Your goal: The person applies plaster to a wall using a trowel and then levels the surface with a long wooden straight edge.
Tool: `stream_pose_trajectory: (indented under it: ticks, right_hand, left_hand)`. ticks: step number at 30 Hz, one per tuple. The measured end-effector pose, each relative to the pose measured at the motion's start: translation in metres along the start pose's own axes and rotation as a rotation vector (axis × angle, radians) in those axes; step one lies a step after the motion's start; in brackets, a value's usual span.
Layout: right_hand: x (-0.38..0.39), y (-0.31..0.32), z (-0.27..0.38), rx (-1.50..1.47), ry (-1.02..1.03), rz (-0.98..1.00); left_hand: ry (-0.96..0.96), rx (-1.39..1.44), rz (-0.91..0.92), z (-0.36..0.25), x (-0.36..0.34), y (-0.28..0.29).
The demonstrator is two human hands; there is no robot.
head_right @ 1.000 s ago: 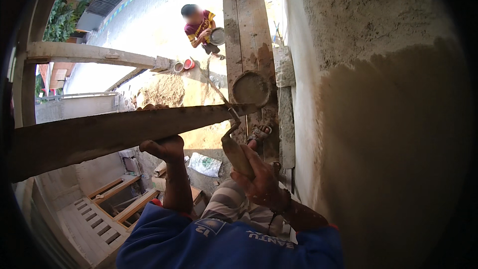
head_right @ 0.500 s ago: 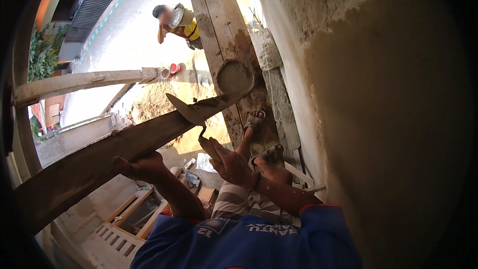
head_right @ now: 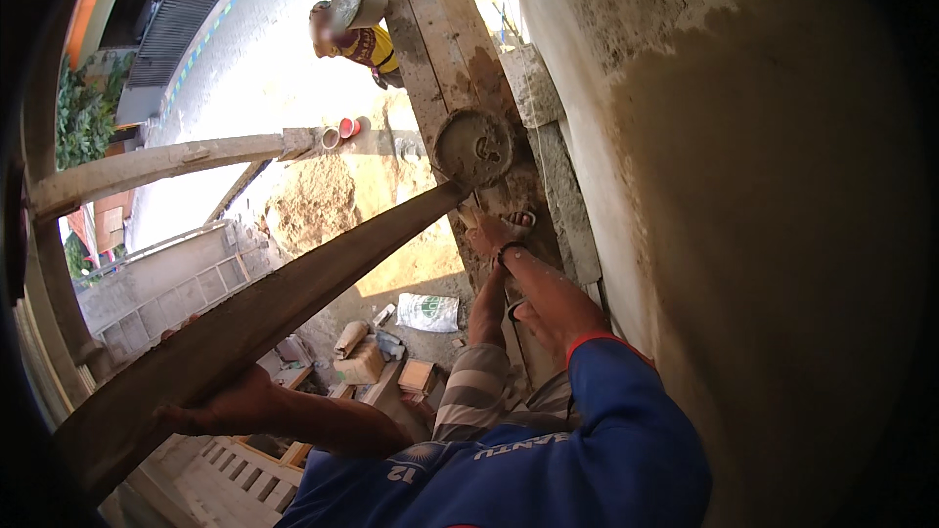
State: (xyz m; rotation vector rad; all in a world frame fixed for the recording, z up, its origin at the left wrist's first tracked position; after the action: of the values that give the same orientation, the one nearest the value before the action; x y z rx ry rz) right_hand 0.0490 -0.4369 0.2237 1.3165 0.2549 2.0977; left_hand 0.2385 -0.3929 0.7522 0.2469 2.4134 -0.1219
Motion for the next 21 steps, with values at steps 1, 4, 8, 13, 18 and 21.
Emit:
stream_pose_trajectory:
  ticks: [1,4,8,13,18,21]
  right_hand:
    - [-0.014,0.003,0.001,0.015,0.037,-0.055]
    - [-0.031,0.003,-0.016,-0.214,-0.098,0.036]
    - [0.008,0.032,-0.06,-0.602,-0.195,-0.109]
    - [0.055,0.049,-0.124,-0.76,-0.422,0.035]
    - [0.007,0.042,-0.164,-0.986,-0.639,-0.104]
    - [-0.06,0.019,-0.164,-1.004,-0.599,-0.125]
  left_hand:
    - [-0.053,-0.031,0.069,-0.003,-0.005,-0.001]
    - [-0.027,0.128,0.169,-0.002,-0.021,0.0]
    - [-0.021,0.503,0.447,-0.011,-0.036,-0.009]
    - [0.008,0.541,0.403,-0.007,-0.048,0.001]
    - [0.019,0.578,0.625,-0.008,-0.042,-0.023]
    - [-0.223,0.341,0.459,-0.007,-0.033,-0.027]
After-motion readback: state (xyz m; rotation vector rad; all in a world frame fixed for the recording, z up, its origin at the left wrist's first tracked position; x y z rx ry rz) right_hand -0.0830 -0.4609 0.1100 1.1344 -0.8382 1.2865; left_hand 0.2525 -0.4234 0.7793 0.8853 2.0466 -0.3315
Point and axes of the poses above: each hand's wrist, its own x-axis away from the middle knuckle, its own y-axis out of the back of the hand, z = x × y, the point moved 7 cm from there along -x, towards the middle knuckle, and after that the axes turned 15 degrees about -y, right-handed, at the moved point
